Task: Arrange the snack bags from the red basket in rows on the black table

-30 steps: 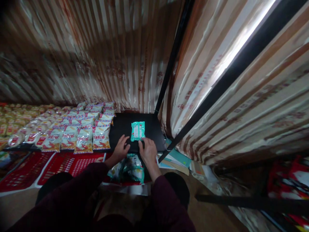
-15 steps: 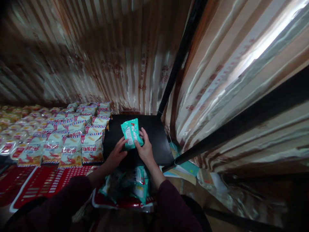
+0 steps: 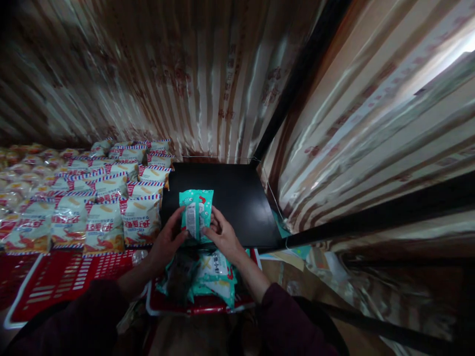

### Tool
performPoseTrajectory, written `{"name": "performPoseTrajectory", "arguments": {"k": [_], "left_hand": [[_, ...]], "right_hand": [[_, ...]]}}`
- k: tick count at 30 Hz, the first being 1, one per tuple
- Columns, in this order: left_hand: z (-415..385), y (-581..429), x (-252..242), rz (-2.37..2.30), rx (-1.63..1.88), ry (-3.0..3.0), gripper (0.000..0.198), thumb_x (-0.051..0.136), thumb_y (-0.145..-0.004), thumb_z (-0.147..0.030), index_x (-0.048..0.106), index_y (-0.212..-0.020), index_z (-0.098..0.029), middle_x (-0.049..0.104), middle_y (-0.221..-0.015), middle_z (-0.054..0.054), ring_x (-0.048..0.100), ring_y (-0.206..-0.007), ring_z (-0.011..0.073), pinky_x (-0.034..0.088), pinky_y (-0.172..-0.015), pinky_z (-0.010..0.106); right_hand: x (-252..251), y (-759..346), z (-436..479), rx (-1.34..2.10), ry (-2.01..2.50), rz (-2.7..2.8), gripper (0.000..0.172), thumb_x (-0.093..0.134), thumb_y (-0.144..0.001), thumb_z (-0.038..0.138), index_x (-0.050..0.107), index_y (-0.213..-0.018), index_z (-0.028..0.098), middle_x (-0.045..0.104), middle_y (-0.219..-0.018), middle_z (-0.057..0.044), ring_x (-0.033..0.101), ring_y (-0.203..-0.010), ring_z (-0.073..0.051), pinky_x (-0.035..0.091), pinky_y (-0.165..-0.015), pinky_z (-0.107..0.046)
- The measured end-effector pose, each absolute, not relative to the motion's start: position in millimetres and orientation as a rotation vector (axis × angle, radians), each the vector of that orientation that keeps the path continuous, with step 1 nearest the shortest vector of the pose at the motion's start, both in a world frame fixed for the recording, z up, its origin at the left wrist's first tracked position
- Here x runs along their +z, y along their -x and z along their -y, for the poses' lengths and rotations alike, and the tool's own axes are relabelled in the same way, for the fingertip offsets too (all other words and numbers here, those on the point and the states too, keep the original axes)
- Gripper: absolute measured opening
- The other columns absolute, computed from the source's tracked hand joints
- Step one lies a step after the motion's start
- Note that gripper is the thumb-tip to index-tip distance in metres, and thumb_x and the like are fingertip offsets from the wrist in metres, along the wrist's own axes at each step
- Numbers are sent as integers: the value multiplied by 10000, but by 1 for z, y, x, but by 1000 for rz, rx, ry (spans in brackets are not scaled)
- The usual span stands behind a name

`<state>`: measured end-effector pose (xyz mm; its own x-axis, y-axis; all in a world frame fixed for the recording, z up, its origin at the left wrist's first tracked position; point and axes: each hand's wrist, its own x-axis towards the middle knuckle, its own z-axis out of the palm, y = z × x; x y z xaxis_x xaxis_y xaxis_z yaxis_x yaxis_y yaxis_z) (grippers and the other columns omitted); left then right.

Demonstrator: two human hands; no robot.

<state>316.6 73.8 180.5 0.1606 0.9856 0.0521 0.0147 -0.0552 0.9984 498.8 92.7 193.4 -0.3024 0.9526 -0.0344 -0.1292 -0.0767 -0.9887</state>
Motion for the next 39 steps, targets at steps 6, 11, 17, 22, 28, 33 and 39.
{"name": "performPoseTrajectory", "arguments": {"k": [6,11,17,22,28,33,39], "left_hand": [[-71,-319,181,-1091,1112,-1370,634,536,-851,-294,293,-1434,-242,333,-1506,68,311,-1383,238,239,-1156,410],[-74,-329,185,-1059,1155,-1205,799,592,-827,-374,143,-1475,-238,446,-1425,115,471,-1270,250,360,-1073,428],[-84,-337,199,-1196,1104,-1071,495,588,-807,-472,543,-1211,-188,634,-1192,85,580,-1103,244,447,-953,361],[-84,-341,202,-1191,1154,-887,461,611,-775,-495,588,-1107,-175,674,-1077,77,612,-999,230,478,-877,341],[-81,-344,208,-1158,1173,-744,485,609,-732,-557,647,-1005,-158,692,-1017,68,621,-927,206,489,-822,303],[-83,-344,215,-1243,1178,-791,477,589,-730,-556,652,-975,-152,703,-936,66,636,-858,209,507,-771,315],[-83,-335,228,-1413,1175,-955,396,469,-840,-404,636,-1100,-157,643,-1193,109,555,-1161,262,424,-1005,367]], "right_hand": [[201,-493,-96,1448,1124,1302,435,646,-791,449,564,-1160,234,674,-1020,-20,627,-916,-188,513,-818,-307],[191,-493,-101,1358,1176,1278,418,643,-795,452,587,-1141,225,677,-905,0,619,-800,-173,513,-726,-283],[193,-491,-103,1333,1149,1311,387,671,-774,432,605,-1092,221,664,-880,14,596,-778,-154,491,-725,-262],[197,-492,-99,1362,1143,1388,373,629,-792,480,613,-1043,205,655,-881,8,589,-786,-155,486,-723,-260],[193,-495,-96,1239,1221,1363,350,537,-842,515,626,-956,196,636,-801,13,572,-707,-145,489,-674,-265],[192,-493,-97,1021,1244,1452,440,519,-864,483,521,-1208,209,659,-919,-28,614,-788,-162,521,-690,-282],[194,-495,-89,244,1208,1868,446,567,-855,391,514,-1264,223,571,-1217,-127,529,-1142,-260,462,-954,-452]]}}
